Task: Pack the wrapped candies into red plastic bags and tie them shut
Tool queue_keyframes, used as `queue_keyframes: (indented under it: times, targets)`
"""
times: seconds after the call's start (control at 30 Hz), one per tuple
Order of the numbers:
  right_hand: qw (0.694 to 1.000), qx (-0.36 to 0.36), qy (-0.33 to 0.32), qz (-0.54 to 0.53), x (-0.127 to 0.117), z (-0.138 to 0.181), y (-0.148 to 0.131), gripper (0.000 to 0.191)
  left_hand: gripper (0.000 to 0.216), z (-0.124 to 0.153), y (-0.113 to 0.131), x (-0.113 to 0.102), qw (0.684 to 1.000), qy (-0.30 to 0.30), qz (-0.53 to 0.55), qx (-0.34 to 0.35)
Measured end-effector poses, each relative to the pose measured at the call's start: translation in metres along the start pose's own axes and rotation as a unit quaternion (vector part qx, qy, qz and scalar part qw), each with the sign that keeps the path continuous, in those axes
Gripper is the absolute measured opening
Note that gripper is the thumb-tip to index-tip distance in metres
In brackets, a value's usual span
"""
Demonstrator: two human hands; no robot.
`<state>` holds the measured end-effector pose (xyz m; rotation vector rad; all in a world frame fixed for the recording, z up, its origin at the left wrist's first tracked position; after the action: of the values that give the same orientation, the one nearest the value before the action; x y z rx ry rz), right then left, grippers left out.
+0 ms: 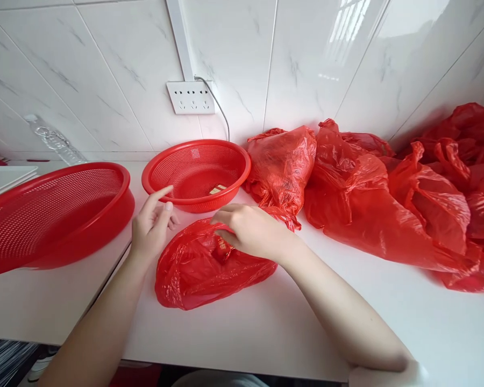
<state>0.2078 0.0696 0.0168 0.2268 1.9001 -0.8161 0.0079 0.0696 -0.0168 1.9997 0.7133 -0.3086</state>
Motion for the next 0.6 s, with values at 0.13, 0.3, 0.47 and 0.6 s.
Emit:
queue_keyframes:
  times: [0.13,0.3,0.47,0.6]
  targets:
    - [0.998,0.031,-0.014,0.05,0.003,-0.001,0.008,0.015,0.049,-0.005,-0.032,-0.006,0.988,-0.016,-0.122,-0.094]
    - [0.998,0.034,-0.018,0.048,0.0,0.0,0.01,0.017,0.037,-0.002,-0.04,-0.005,0.986,-0.004,-0.108,-0.125]
    - [0.997,0.032,0.019,0.071,-0.002,-0.004,0.016,0.018,0.036,0.0,-0.04,0.005,0.98,-0.101,-0.022,-0.173]
    - [0.996,0.039,0.028,0.076,0.002,-0.007,0.023,0.021,0.04,0.006,-0.04,0.01,0.958,-0.191,0.025,-0.215]
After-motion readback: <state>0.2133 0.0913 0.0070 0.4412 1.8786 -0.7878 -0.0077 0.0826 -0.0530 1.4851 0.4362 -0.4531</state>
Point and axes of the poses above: each hand's wrist, its own z-axis away from the middle knuckle, its own x-axis out of the palm, y = z × x, the point moved 8 cm from there along -z, towards the middle knuckle, and after that the axes turned 8 degrees about x, right-handed, at the moved point
